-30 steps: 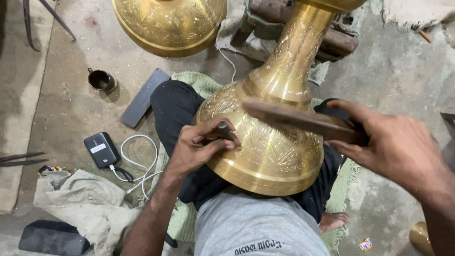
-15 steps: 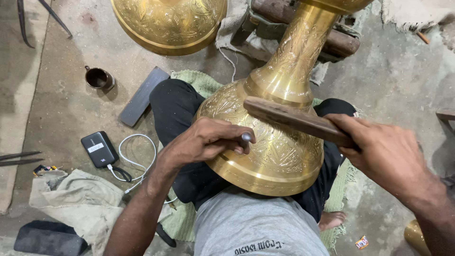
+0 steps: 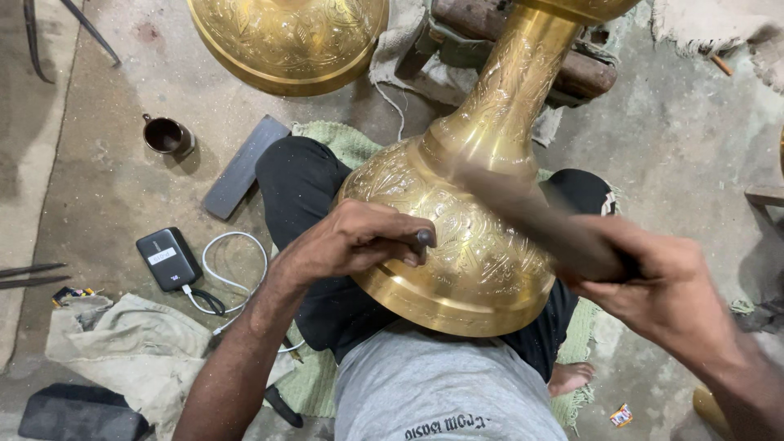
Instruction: The person sits on the floor and uses a hammer and chisel to engrave a floral pattern onto a brass lamp base. They repeatedly strike the chisel to create fine lines and details on the curved surface.
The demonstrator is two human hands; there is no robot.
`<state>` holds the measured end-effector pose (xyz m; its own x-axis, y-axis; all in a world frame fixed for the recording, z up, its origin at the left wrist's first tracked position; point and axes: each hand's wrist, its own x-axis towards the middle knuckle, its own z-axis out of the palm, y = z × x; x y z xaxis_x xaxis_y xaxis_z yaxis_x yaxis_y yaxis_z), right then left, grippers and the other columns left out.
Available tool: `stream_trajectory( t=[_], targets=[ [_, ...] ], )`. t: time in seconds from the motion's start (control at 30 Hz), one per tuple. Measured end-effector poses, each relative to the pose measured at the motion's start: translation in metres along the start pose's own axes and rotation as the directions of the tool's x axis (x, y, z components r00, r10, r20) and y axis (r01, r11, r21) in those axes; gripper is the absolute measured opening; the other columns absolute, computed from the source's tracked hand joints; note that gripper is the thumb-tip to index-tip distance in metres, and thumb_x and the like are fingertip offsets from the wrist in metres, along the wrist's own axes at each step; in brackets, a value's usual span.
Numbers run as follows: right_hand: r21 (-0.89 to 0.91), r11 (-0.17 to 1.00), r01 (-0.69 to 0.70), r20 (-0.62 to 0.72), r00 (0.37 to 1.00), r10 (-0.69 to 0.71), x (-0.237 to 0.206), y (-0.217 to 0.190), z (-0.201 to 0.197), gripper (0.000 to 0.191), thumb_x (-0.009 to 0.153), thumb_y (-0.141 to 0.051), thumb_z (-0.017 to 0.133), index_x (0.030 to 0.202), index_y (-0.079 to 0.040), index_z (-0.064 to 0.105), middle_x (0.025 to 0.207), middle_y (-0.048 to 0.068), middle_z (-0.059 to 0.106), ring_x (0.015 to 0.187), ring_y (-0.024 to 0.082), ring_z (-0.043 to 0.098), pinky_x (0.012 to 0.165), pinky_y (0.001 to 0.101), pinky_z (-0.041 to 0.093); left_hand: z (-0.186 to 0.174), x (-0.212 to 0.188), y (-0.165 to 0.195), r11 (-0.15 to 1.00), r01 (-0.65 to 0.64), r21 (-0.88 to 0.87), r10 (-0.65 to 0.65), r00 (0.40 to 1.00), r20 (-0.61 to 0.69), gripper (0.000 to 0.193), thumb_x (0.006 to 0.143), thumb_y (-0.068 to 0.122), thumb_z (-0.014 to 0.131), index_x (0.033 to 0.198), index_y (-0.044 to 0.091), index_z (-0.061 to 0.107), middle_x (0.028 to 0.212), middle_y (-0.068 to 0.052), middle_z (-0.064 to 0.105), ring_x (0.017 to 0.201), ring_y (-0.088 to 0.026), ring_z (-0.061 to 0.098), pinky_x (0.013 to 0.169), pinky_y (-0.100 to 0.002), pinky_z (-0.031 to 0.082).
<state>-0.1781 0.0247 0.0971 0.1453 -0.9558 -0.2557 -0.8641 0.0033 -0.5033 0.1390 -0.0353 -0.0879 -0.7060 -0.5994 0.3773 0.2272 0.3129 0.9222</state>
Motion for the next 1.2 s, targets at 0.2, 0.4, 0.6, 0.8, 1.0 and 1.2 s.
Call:
stream_trajectory(
  t=[0.2, 0.4, 0.6, 0.8, 1.0, 1.2],
  targets=[
    [-0.046, 0.983, -0.180, -0.167, 0.971, 0.170, -0.007, 0.000, 0.007, 0.051, 0.069, -0.019, 0.089, 0.117, -0.010, 0.073, 0.092, 0.008, 0.075, 0.076, 0.019, 0.075, 0.070, 0.0316, 0.060, -0.002, -0.004, 0.003, 0.994, 0.019, -0.104, -0.022, 0.999, -0.025, 0.046, 0.092, -0.008, 0.065, 0.135, 0.006, 0.065, 0.112, -0.011, 0.076, 0.101, -0.022, 0.079, 0.091, -0.033, 0.070],
    [-0.186, 0.982, 0.026, -0.124, 0.991, -0.050, -0.008, 0.001, 0.007, 0.057, 0.070, -0.014, 0.086, 0.125, -0.010, 0.070, 0.095, 0.012, 0.076, 0.080, 0.016, 0.076, 0.070, 0.0313, 0.059, -0.001, -0.003, -0.002, 0.999, -0.002, -0.051, 0.001, 1.000, -0.019, 0.046, 0.092, -0.008, 0.067, 0.136, 0.006, 0.063, 0.109, -0.008, 0.077, 0.099, -0.019, 0.079, 0.089, -0.030, 0.069],
    [-0.418, 0.903, 0.098, 0.018, 0.995, -0.100, 0.000, -0.013, -0.002, 0.066, 0.064, -0.020, 0.090, 0.127, -0.013, 0.074, 0.099, 0.011, 0.079, 0.076, 0.022, 0.074, 0.067, 0.0349, 0.058, -0.001, -0.006, -0.009, 0.998, 0.066, 0.019, -0.067, 0.996, 0.054, 0.038, 0.096, -0.010, 0.064, 0.124, 0.014, 0.071, 0.111, -0.007, 0.080, 0.097, -0.017, 0.082, 0.087, -0.029, 0.071],
    [-0.392, 0.919, -0.041, 0.099, 0.991, 0.087, 0.000, -0.006, 0.001, 0.062, 0.069, -0.018, 0.093, 0.128, -0.016, 0.074, 0.098, 0.010, 0.080, 0.082, 0.019, 0.074, 0.072, 0.0358, 0.060, -0.003, -0.006, -0.005, 1.000, 0.010, -0.018, -0.009, 1.000, 0.003, 0.035, 0.096, -0.006, 0.071, 0.126, 0.013, 0.069, 0.111, -0.008, 0.079, 0.100, -0.018, 0.081, 0.090, -0.031, 0.070],
    [0.039, 0.999, 0.024, 0.020, 0.999, -0.025, -0.003, -0.003, 0.006, 0.062, 0.066, -0.001, 0.080, 0.127, -0.005, 0.068, 0.096, 0.009, 0.079, 0.087, 0.015, 0.076, 0.075, 0.0337, 0.061, -0.005, -0.003, 0.006, 0.998, 0.030, -0.050, -0.032, 0.999, -0.033, 0.041, 0.091, -0.005, 0.071, 0.130, 0.007, 0.067, 0.105, -0.008, 0.078, 0.096, -0.019, 0.079, 0.085, -0.030, 0.069],
    [0.087, 0.996, 0.023, -0.154, 0.988, -0.009, -0.004, -0.013, 0.012, 0.057, 0.069, -0.009, 0.088, 0.122, -0.007, 0.069, 0.102, 0.010, 0.076, 0.085, 0.016, 0.072, 0.077, 0.0307, 0.059, -0.008, -0.003, 0.006, 0.982, 0.074, -0.174, -0.074, 0.997, 0.011, 0.046, 0.089, -0.013, 0.060, 0.132, 0.002, 0.066, 0.108, -0.010, 0.076, 0.100, -0.022, 0.078, 0.091, -0.032, 0.068]
  ],
)
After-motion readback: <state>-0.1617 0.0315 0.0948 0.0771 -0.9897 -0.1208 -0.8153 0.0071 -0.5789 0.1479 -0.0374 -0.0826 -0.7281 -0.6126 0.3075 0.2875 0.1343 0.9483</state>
